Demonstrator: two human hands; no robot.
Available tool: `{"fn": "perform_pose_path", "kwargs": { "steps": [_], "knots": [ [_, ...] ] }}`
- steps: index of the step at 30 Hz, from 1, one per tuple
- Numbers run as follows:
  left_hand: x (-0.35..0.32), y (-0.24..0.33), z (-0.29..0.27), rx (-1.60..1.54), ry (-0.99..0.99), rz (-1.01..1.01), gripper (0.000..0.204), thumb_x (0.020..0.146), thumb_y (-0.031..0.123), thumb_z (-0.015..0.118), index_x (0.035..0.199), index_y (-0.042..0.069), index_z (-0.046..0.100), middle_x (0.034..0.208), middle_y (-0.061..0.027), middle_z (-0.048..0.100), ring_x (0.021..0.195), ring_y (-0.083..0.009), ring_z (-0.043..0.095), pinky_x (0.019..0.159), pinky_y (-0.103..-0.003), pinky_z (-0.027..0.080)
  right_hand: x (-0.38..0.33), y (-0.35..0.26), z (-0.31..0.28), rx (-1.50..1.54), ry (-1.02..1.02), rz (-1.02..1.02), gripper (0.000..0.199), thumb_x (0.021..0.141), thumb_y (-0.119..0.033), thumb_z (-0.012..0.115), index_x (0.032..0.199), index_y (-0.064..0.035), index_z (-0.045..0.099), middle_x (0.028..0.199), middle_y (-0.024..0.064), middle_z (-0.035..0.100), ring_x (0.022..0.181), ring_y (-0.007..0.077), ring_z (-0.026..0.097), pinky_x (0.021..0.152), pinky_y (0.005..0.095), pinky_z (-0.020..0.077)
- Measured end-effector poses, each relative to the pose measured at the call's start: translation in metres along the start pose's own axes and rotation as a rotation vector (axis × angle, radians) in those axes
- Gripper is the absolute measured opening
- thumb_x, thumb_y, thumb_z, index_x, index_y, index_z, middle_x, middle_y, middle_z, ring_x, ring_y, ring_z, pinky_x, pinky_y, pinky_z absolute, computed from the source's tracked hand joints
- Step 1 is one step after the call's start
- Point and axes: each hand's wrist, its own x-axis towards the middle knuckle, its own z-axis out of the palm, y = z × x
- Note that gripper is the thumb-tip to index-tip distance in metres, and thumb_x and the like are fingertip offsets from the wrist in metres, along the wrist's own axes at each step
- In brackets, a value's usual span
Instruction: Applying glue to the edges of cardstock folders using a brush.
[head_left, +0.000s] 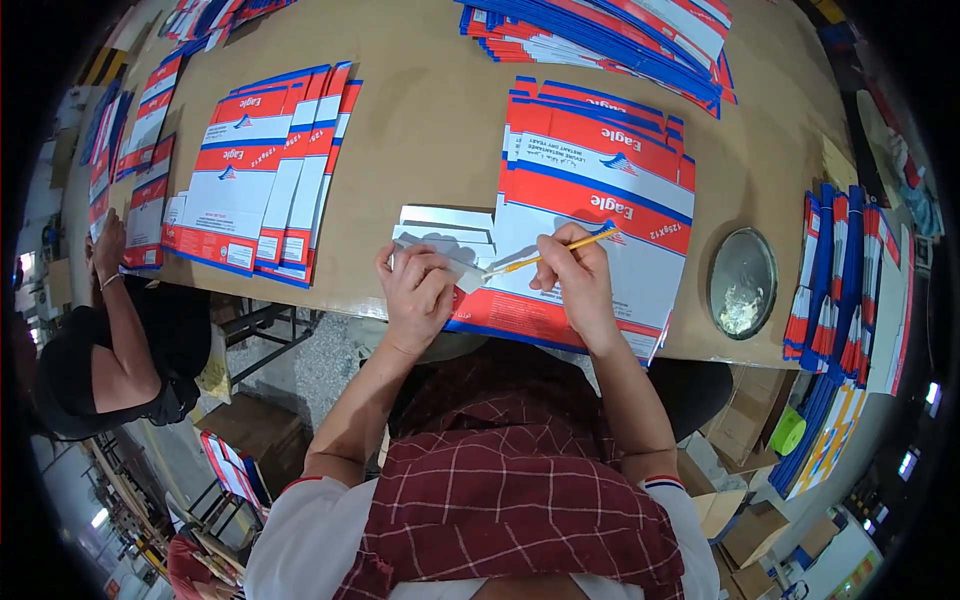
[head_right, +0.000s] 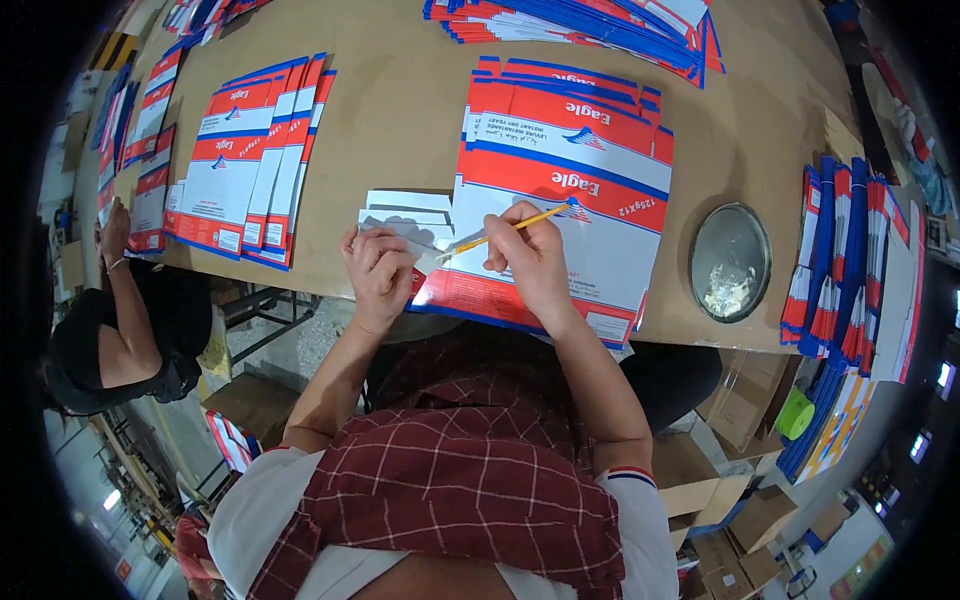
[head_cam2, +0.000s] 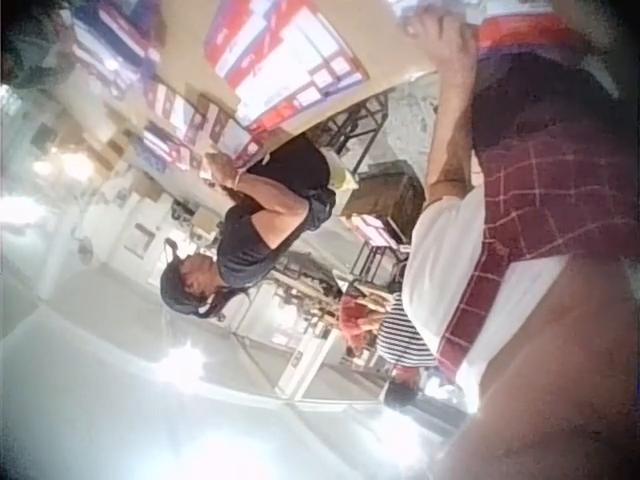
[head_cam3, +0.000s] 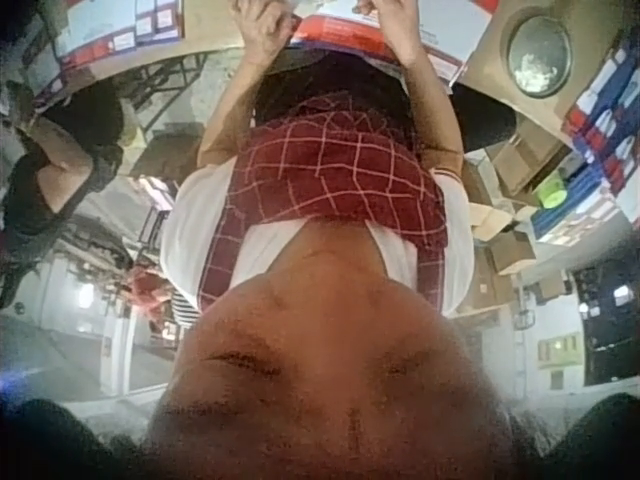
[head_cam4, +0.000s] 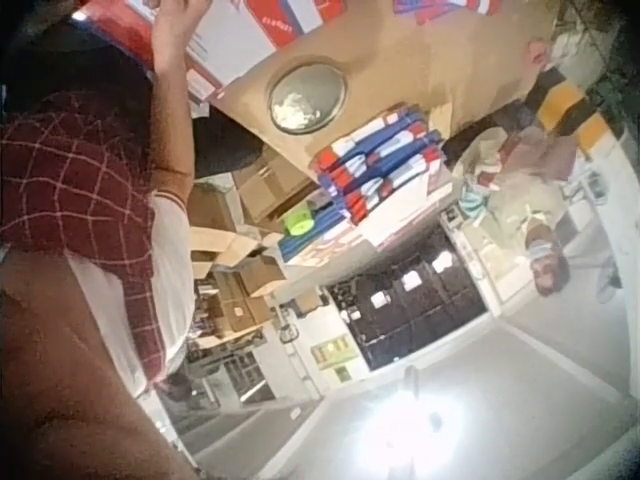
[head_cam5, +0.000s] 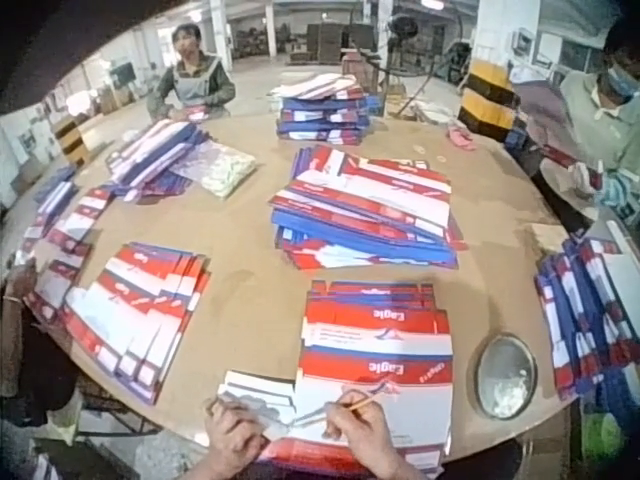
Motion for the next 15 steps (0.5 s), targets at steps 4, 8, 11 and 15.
{"fn": "perform_pose_path", "kwargs": {
  "steps": [4,8,11,15],
  "knots": [
    [-0.0002,-0.0007,0.0009,-0.005,0.003,0.007,0.018,0.057,0.002,0.062,0.068,0.013,0.052,0.082,-0.0006,0.054,0.089,-0.0203,0.054,0.093,-0.046,0.027,0.0019,0.0008,0.0024,-0.079,0.01,0.0,0.018,0.087,-0.014,0.052,0.073,-0.0057,0.047,0.055,0.0011,0.048,0.047,0.0056,0.044,0.049,0.0219,0.0453],
    [-0.0001,0.0,0.0008,0.003,0.002,0.006,0.018,0.058,0.002,0.062,0.068,0.013,0.052,0.081,-0.0005,0.053,0.089,-0.0203,0.054,0.093,-0.046,0.027,0.0034,0.0026,0.0034,-0.097,0.009,0.008,0.019,0.087,-0.015,0.053,0.072,-0.006,0.046,0.054,0.0006,0.047,0.046,0.0047,0.043,0.047,0.0212,0.0452],
    [-0.0006,0.0003,0.0008,0.007,-0.002,0.005,0.018,0.058,0.003,0.062,0.068,0.013,0.052,0.08,-0.0004,0.053,0.089,-0.0202,0.055,0.093,-0.046,0.027,0.0028,0.0007,0.0021,-0.115,-0.002,0.023,0.019,0.087,-0.015,0.053,0.071,-0.0062,0.046,0.054,0.0005,0.047,0.045,0.0046,0.043,0.047,0.021,0.0452],
    [0.0,0.0008,0.0001,0.003,0.0,0.005,0.018,0.058,0.003,0.062,0.068,0.013,0.052,0.081,-0.0005,0.054,0.088,-0.0203,0.055,0.093,-0.046,0.027,0.0025,0.0022,-0.0014,0.013,0.049,0.028,0.02,0.086,-0.015,0.053,0.071,-0.0064,0.045,0.053,0.0004,0.046,0.044,0.0047,0.043,0.045,0.0208,0.0449]
  ]
}}
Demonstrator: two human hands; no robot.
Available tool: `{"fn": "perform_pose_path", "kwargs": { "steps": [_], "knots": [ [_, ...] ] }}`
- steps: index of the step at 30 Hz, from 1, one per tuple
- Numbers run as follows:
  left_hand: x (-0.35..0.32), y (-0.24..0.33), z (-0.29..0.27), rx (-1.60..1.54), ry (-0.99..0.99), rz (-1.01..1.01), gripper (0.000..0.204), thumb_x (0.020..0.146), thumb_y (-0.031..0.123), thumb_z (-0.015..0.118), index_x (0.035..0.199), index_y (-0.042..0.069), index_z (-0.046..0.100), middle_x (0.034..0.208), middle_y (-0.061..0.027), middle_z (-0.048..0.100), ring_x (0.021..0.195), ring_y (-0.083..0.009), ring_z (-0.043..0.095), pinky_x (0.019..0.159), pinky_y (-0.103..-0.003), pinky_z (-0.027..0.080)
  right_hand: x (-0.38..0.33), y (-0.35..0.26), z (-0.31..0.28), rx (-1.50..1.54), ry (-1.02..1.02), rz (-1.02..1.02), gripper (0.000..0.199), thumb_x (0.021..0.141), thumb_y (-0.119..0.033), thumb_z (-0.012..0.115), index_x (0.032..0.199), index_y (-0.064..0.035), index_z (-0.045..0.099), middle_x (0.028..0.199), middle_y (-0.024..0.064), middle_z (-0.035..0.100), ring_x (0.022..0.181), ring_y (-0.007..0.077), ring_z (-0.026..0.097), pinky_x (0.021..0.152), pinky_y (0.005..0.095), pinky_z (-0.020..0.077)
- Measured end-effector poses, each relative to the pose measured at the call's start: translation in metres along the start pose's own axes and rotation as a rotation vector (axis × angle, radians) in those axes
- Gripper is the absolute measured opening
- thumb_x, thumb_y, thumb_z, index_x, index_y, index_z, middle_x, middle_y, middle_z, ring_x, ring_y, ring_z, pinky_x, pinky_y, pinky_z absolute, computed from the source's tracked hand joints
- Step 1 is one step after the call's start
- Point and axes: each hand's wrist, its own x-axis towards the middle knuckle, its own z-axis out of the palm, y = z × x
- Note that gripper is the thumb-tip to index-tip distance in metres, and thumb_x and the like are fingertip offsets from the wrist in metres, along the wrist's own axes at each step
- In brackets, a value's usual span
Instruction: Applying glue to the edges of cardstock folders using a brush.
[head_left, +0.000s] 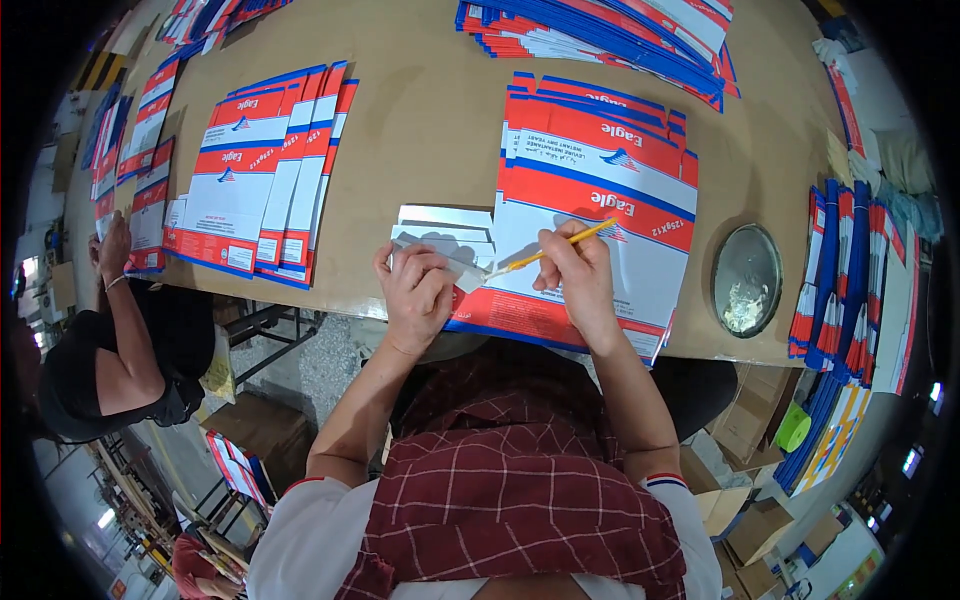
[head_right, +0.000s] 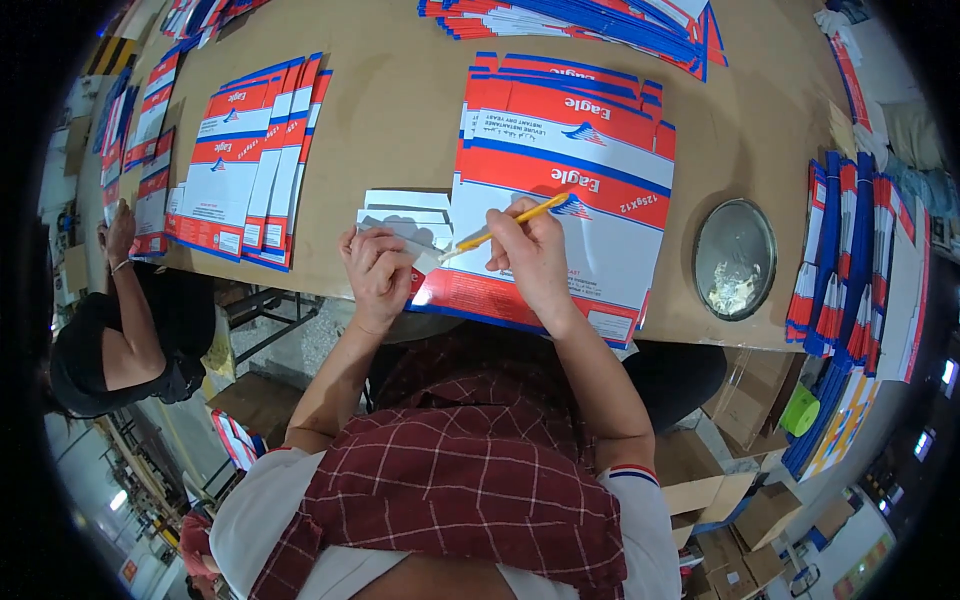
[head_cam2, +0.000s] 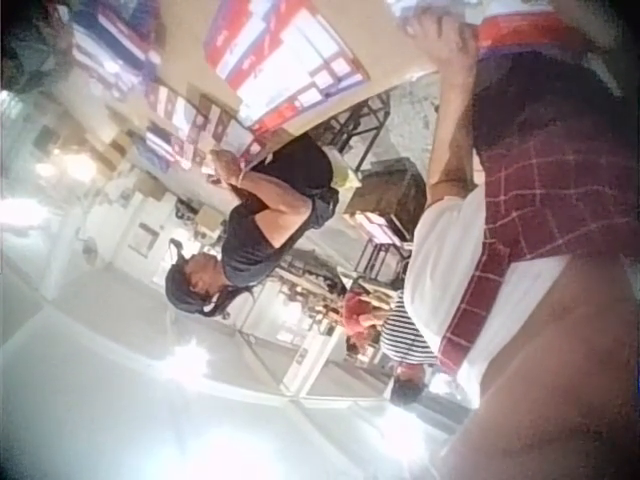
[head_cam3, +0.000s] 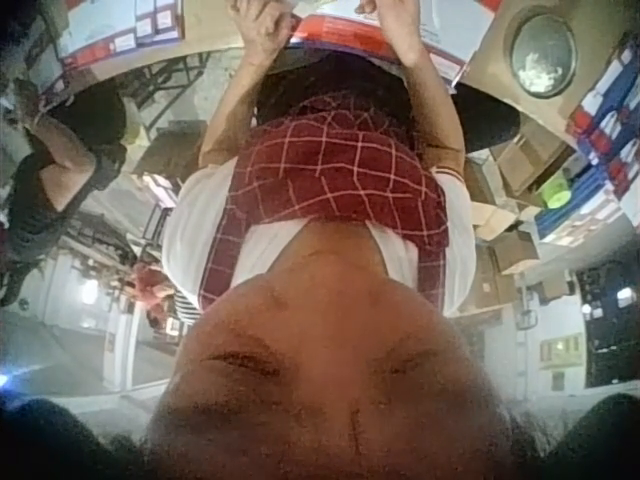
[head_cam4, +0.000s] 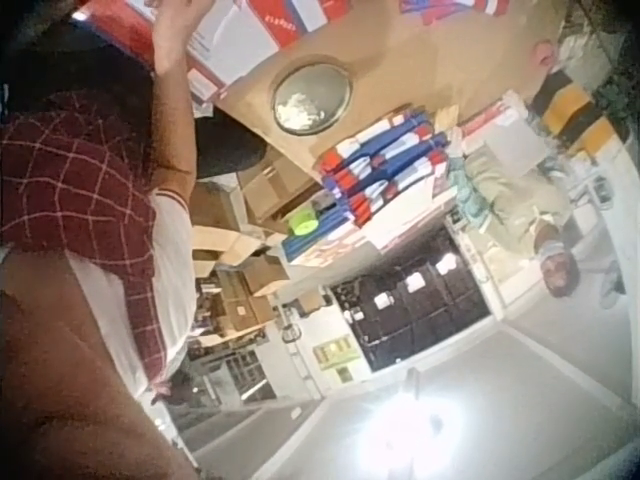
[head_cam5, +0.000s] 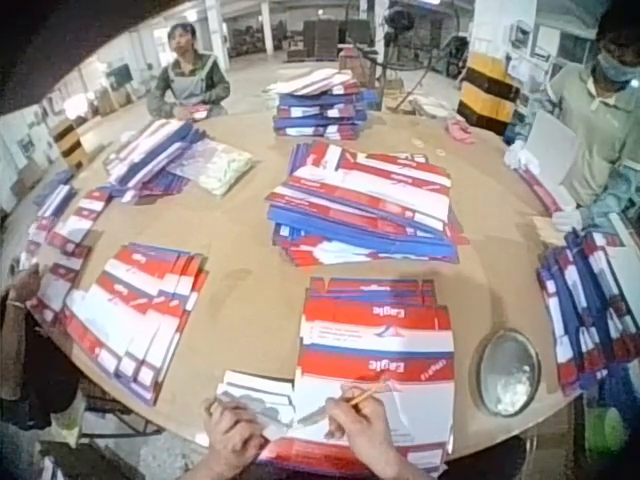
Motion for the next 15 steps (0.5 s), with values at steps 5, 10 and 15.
{"fn": "perform_pose_path", "kwargs": {
  "steps": [5,10,15],
  "knots": [
    [0.0,0.0,0.001,0.003,-0.007,0.002,0.018,0.058,0.002,0.062,0.068,0.013,0.052,0.081,-0.0005,0.054,0.088,-0.0205,0.055,0.093,-0.046,0.027,-0.001,-0.001,0.007,-0.064,-0.002,-0.019,0.019,0.086,-0.014,0.053,0.07,-0.0062,0.045,0.054,0.0006,0.046,0.044,0.0049,0.043,0.044,0.0205,0.0442],
    [-0.001,-0.002,0.001,0.003,0.005,0.002,0.018,0.057,0.002,0.062,0.068,0.013,0.052,0.081,-0.0005,0.054,0.088,-0.0205,0.055,0.092,-0.046,0.027,-0.002,-0.006,0.003,-0.134,-0.025,0.023,0.018,0.086,-0.013,0.052,0.071,-0.0062,0.046,0.053,0.0005,0.045,0.045,0.0053,0.044,0.045,0.0205,0.044],
    [0.001,-0.001,0.001,0.001,0.002,0.003,0.018,0.057,0.002,0.062,0.068,0.013,0.052,0.081,-0.0005,0.054,0.088,-0.0203,0.055,0.092,-0.046,0.027,0.0,-0.001,-0.004,0.024,-0.06,-0.105,0.011,0.088,-0.011,0.05,0.079,-0.0052,0.046,0.062,0.0018,0.047,0.055,0.007,0.051,0.054,0.0213,0.0455]
  ]
}}
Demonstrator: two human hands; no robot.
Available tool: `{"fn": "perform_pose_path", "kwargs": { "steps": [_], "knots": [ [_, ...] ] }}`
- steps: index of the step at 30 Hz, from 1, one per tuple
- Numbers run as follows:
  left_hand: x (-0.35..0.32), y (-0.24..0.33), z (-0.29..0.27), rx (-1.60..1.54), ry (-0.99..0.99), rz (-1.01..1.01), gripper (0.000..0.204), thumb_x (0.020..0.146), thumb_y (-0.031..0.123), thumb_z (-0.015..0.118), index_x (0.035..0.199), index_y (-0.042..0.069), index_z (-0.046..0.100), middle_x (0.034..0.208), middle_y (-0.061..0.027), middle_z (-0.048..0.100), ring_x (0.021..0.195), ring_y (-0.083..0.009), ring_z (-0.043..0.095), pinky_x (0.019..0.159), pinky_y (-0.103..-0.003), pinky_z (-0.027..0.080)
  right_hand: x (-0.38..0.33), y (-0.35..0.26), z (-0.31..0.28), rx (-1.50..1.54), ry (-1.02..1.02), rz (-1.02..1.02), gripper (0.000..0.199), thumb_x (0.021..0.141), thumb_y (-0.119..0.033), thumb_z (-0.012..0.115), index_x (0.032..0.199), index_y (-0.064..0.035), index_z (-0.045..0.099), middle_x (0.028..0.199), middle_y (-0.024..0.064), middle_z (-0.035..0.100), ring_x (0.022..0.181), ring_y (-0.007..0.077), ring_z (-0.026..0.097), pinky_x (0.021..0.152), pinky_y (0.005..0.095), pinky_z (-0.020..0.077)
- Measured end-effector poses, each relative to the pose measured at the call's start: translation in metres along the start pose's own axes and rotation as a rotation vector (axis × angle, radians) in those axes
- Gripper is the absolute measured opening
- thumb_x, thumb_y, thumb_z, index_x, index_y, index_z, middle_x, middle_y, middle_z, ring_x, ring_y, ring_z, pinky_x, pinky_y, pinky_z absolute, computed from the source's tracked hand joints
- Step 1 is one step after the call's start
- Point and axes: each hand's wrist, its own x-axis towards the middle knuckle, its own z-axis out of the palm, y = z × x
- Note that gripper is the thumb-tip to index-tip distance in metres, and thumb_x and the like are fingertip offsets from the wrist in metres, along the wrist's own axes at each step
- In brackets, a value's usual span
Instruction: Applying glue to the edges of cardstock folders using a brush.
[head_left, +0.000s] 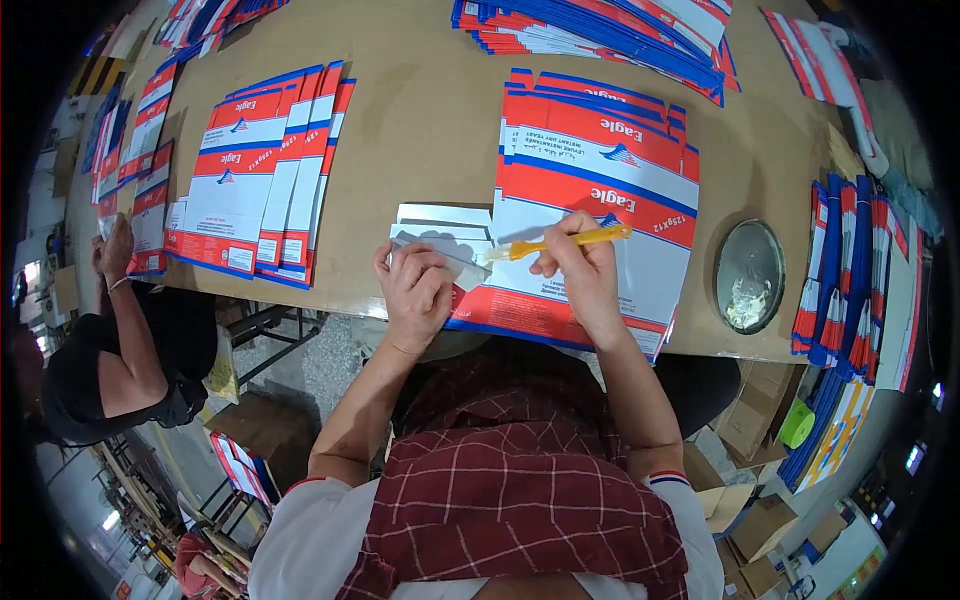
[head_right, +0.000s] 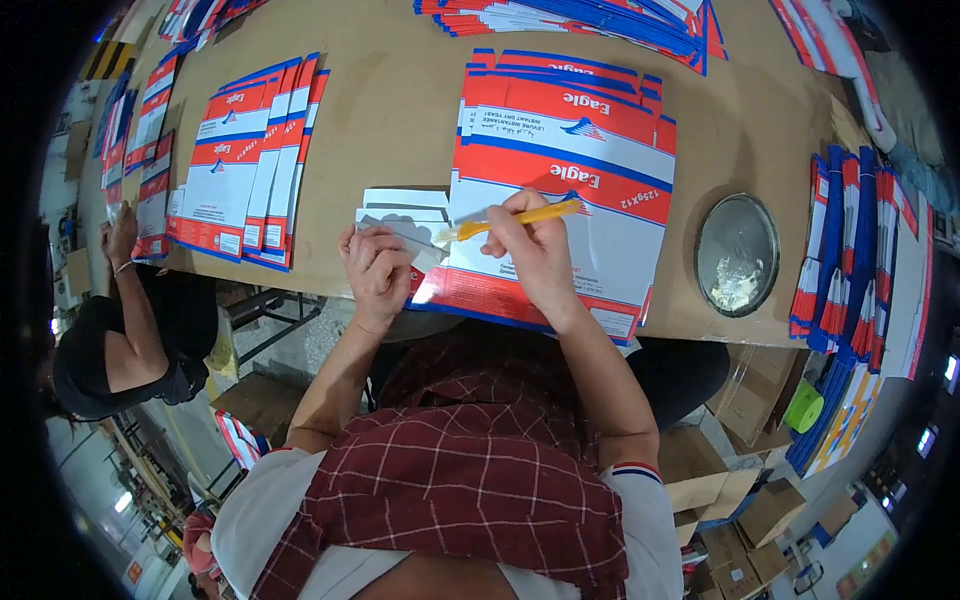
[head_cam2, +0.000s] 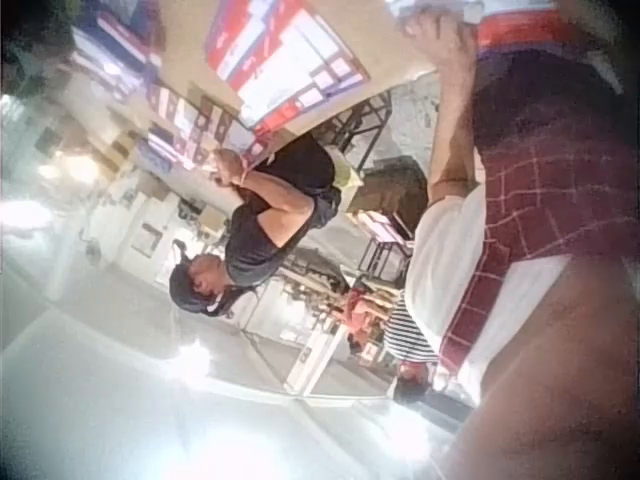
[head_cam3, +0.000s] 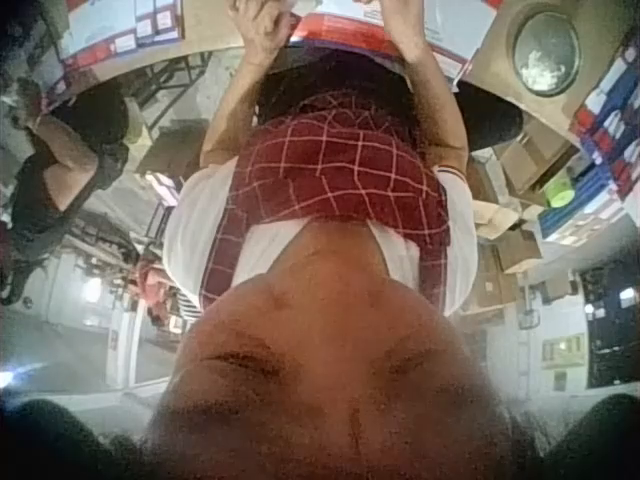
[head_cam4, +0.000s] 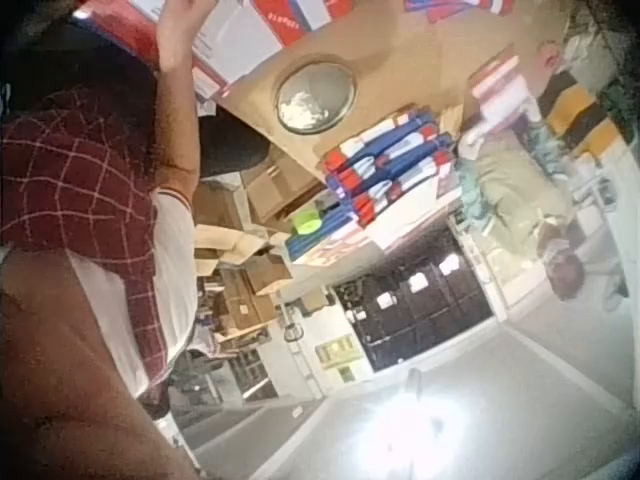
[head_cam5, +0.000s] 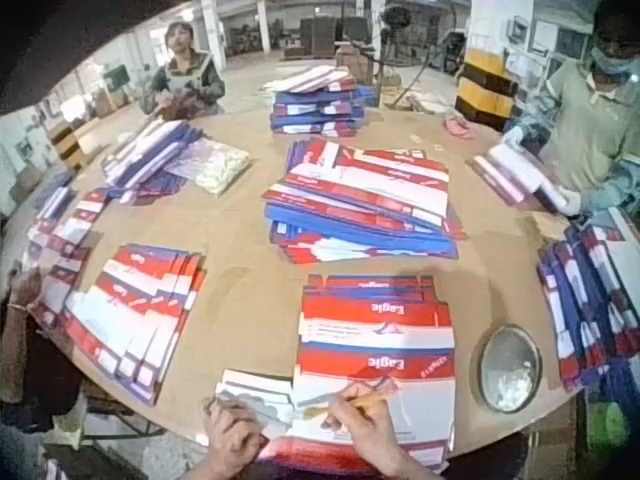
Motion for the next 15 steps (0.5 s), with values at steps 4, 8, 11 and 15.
{"fn": "perform_pose_path", "kwargs": {
  "steps": [4,8,11,15],
  "knots": [
    [-0.001,0.0,0.0,-0.005,0.001,-0.003,0.018,0.058,0.002,0.062,0.069,0.013,0.052,0.081,-0.0006,0.054,0.088,-0.0204,0.055,0.093,-0.045,0.026,-0.005,0.008,-0.011,-0.218,-0.182,-0.089,0.01,0.088,-0.012,0.052,0.088,-0.0038,0.046,0.078,0.0036,0.05,0.068,0.0081,0.053,0.062,0.0204,0.0445],
    [-0.001,0.0,-0.001,0.0,-0.005,0.002,0.018,0.058,0.002,0.062,0.069,0.013,0.052,0.081,-0.0007,0.054,0.088,-0.0207,0.055,0.092,-0.045,0.027,-0.009,0.01,-0.018,-0.333,-0.218,-0.18,0.012,0.088,-0.014,0.054,0.088,-0.0045,0.047,0.079,0.0028,0.05,0.071,0.0079,0.052,0.062,0.0206,0.0432],
    [-0.001,0.001,0.0,-0.007,-0.002,-0.008,0.018,0.058,0.001,0.062,0.068,0.012,0.052,0.081,-0.0008,0.054,0.088,-0.0209,0.055,0.092,-0.046,0.027,-0.009,0.008,-0.017,-0.333,-0.254,-0.186,0.012,0.087,-0.014,0.055,0.088,-0.0046,0.048,0.078,0.0026,0.049,0.07,0.0074,0.05,0.062,0.0206,0.0415],
    [-0.001,0.0,0.0,-0.002,-0.004,-0.008,0.018,0.058,0.001,0.062,0.069,0.012,0.052,0.081,-0.0009,0.054,0.088,-0.0211,0.055,0.092,-0.046,0.027,-0.007,0.009,-0.016,-0.358,-0.273,-0.222,0.012,0.087,-0.014,0.055,0.086,-0.0045,0.049,0.078,0.0027,0.049,0.067,0.0078,0.047,0.06,0.0212,0.0403]
  ]
}}
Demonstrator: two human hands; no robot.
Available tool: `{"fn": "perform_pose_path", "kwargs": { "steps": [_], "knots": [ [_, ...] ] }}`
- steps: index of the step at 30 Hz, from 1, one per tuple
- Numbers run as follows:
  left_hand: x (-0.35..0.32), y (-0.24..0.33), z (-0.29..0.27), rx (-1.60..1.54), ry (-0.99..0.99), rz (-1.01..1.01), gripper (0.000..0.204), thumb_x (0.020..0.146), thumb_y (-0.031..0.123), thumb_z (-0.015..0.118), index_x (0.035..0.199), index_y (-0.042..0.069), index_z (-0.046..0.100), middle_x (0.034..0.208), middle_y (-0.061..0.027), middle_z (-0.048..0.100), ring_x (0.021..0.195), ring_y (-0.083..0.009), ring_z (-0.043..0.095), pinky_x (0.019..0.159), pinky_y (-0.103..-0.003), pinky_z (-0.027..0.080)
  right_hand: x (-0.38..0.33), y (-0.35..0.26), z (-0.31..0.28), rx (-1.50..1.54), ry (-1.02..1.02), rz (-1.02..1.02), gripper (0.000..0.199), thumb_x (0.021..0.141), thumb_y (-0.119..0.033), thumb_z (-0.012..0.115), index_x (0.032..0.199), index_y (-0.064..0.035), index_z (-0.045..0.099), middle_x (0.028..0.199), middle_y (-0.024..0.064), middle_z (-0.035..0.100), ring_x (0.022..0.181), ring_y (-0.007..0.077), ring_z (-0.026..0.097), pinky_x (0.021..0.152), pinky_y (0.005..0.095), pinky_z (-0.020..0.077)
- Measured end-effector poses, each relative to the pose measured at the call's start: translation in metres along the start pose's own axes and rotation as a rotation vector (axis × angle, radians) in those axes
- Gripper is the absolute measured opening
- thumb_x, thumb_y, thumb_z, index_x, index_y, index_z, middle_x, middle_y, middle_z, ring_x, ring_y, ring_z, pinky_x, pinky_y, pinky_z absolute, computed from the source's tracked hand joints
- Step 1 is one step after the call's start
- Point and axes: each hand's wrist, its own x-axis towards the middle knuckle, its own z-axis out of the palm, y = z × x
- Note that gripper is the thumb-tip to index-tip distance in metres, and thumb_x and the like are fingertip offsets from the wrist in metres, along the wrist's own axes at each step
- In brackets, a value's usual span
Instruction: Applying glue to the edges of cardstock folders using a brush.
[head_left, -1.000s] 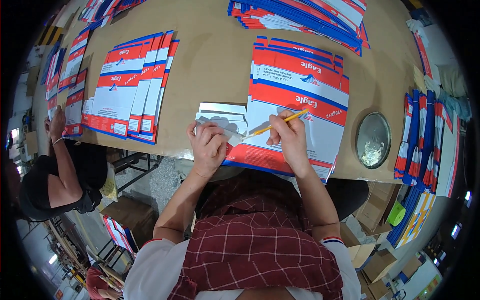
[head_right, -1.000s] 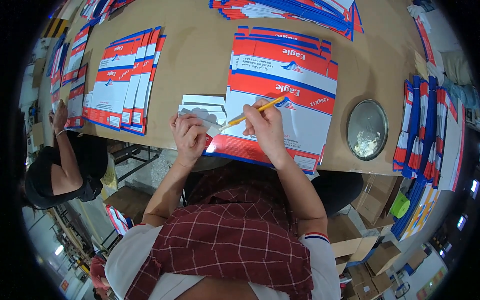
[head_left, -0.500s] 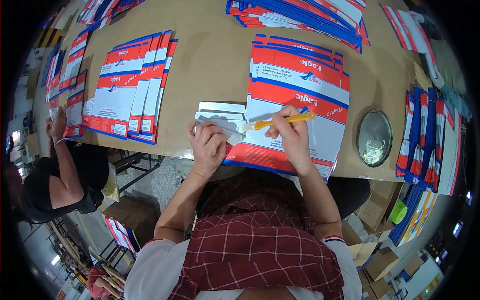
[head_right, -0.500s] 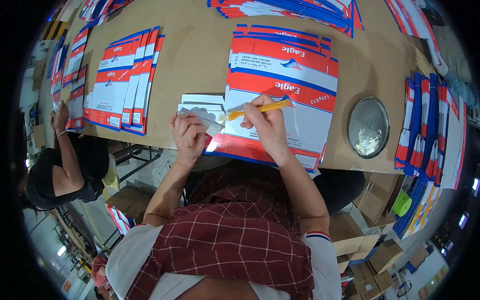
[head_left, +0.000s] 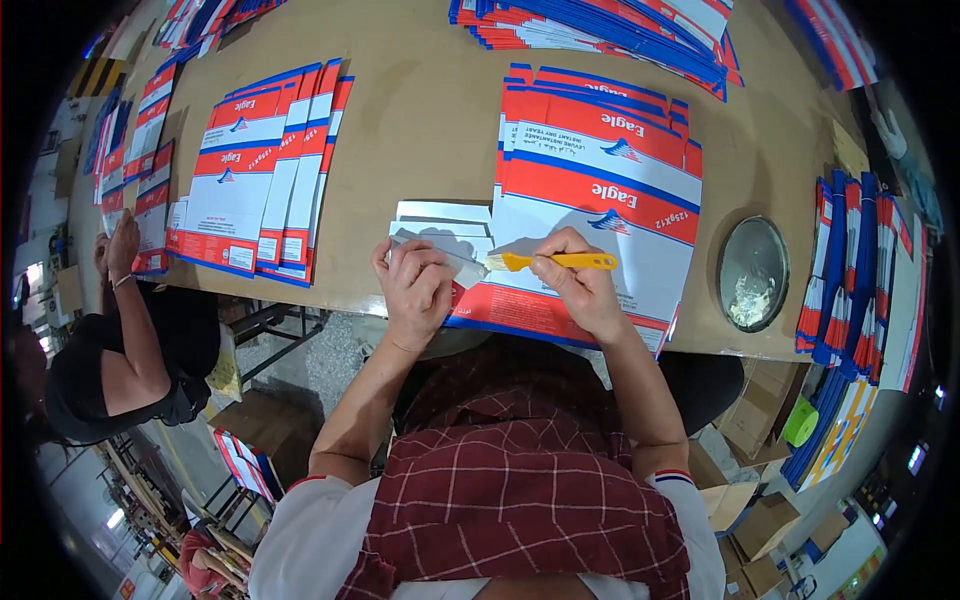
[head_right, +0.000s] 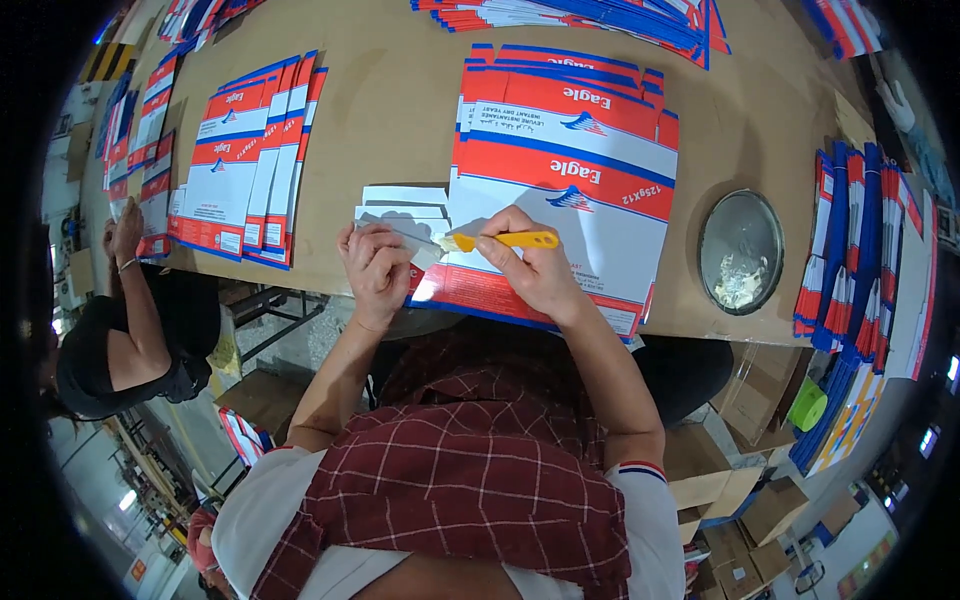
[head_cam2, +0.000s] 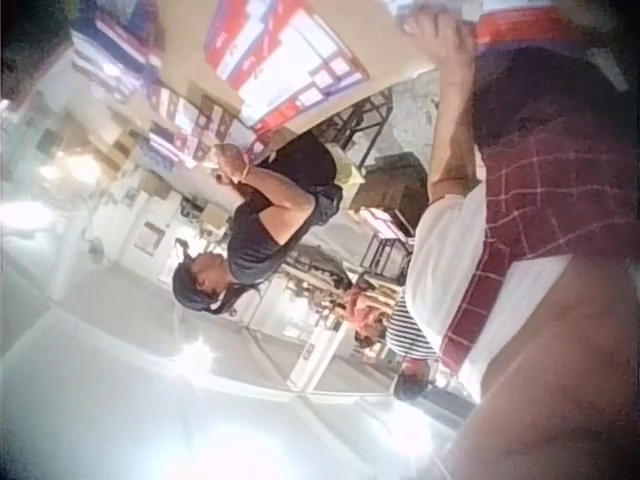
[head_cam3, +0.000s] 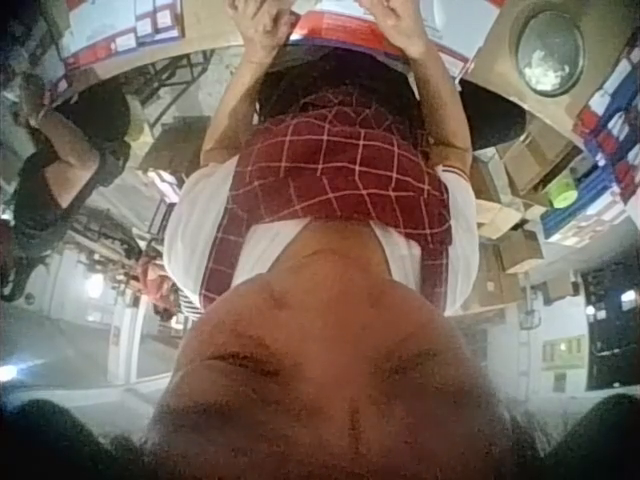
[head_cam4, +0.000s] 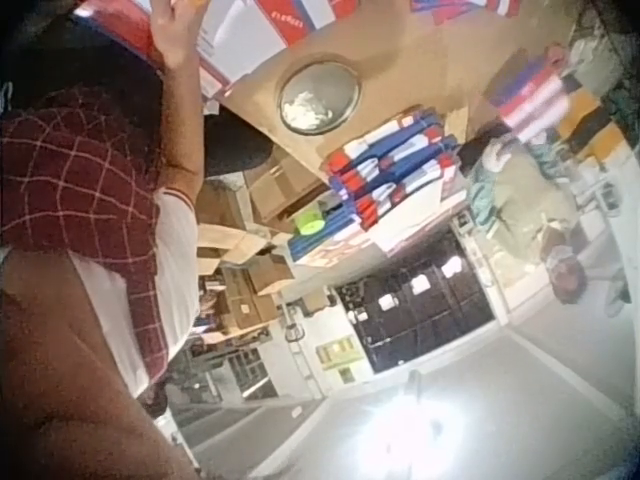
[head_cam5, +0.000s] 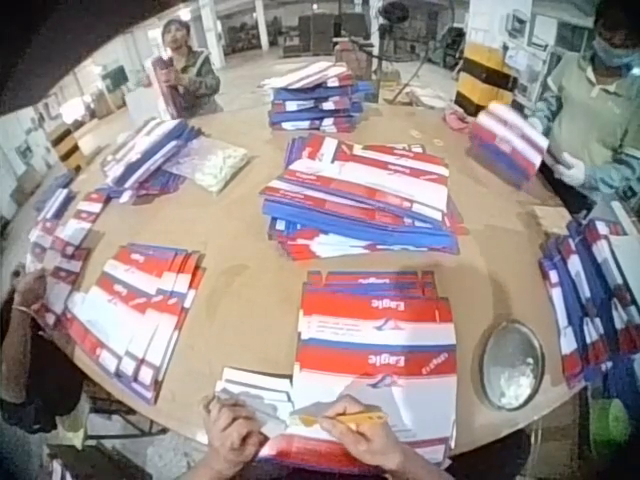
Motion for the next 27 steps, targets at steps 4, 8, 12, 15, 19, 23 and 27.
{"fn": "perform_pose_path", "kwargs": {
  "steps": [4,8,12,15,19,23,27],
  "knots": [
    [0.0015,0.0015,-0.0008,-0.005,-0.009,-0.005,0.019,0.058,0.002,0.062,0.07,0.013,0.053,0.081,-0.0008,0.054,0.088,-0.0213,0.055,0.092,-0.046,0.027,0.0012,0.0,0.0001,-0.069,-0.033,-0.023,0.012,0.087,-0.014,0.055,0.085,-0.0038,0.049,0.075,0.0021,0.049,0.066,0.0079,0.046,0.061,0.0211,0.0401],
    [0.0009,0.0004,0.0003,-0.006,-0.005,0.0,0.019,0.058,0.002,0.062,0.07,0.013,0.053,0.081,-0.0007,0.054,0.088,-0.0212,0.055,0.092,-0.046,0.027,0.0002,0.0032,-0.0025,0.027,-0.013,0.014,0.013,0.087,-0.015,0.056,0.085,-0.0037,0.05,0.075,0.0017,0.049,0.066,0.008,0.047,0.062,0.0212,0.0399],
    [0.0005,-0.0001,-0.0003,0.008,-0.009,0.004,0.018,0.059,0.002,0.062,0.07,0.014,0.053,0.081,-0.0007,0.054,0.088,-0.0211,0.055,0.092,-0.046,0.027,0.0002,0.0029,-0.0002,0.138,0.068,0.059,0.014,0.087,-0.016,0.055,0.082,-0.0028,0.053,0.078,0.0046,0.053,0.07,0.0134,0.052,0.063,0.0249,0.0419],
    [0.0008,0.0004,-0.0006,0.009,-0.012,0.002,0.018,0.059,0.003,0.062,0.07,0.014,0.053,0.081,-0.0008,0.054,0.088,-0.0212,0.055,0.092,-0.046,0.027,0.0021,0.0,-0.0007,-0.043,-0.004,-0.019,0.012,0.087,-0.014,0.055,0.084,-0.0033,0.051,0.078,0.0038,0.051,0.07,0.0106,0.05,0.063,0.0232,0.0409],
    [0.0013,0.0012,-0.0009,-0.001,-0.011,-0.004,0.018,0.059,0.002,0.062,0.069,0.014,0.052,0.081,-0.0008,0.054,0.089,-0.0212,0.055,0.092,-0.047,0.027,0.0002,0.004,-0.0022,0.003,-0.042,-0.016,0.012,0.087,-0.013,0.055,0.087,-0.0035,0.049,0.078,0.0033,0.05,0.069,0.0082,0.048,0.061,0.0217,0.0402],
    [0.0006,0.001,-0.0004,-0.004,-0.01,-0.007,0.019,0.058,0.001,0.062,0.069,0.014,0.052,0.081,-0.0008,0.054,0.089,-0.0211,0.055,0.092,-0.047,0.027,-0.0022,0.0028,-0.0019,0.177,0.068,0.057,0.013,0.086,-0.015,0.055,0.083,-0.0029,0.053,0.078,0.0051,0.055,0.07,0.0138,0.053,0.063,0.025,0.0416],
    [-0.0001,0.0,-0.0004,0.002,-0.008,0.001,0.02,0.058,0.001,0.062,0.069,0.014,0.052,0.082,-0.0005,0.054,0.088,-0.021,0.054,0.092,-0.047,0.027,0.0015,0.0019,-0.0001,-0.058,-0.018,-0.048,0.011,0.087,-0.013,0.055,0.084,-0.0032,0.052,0.077,0.004,0.053,0.068,0.0107,0.05,0.061,0.0231,0.0405]
  ]
}}
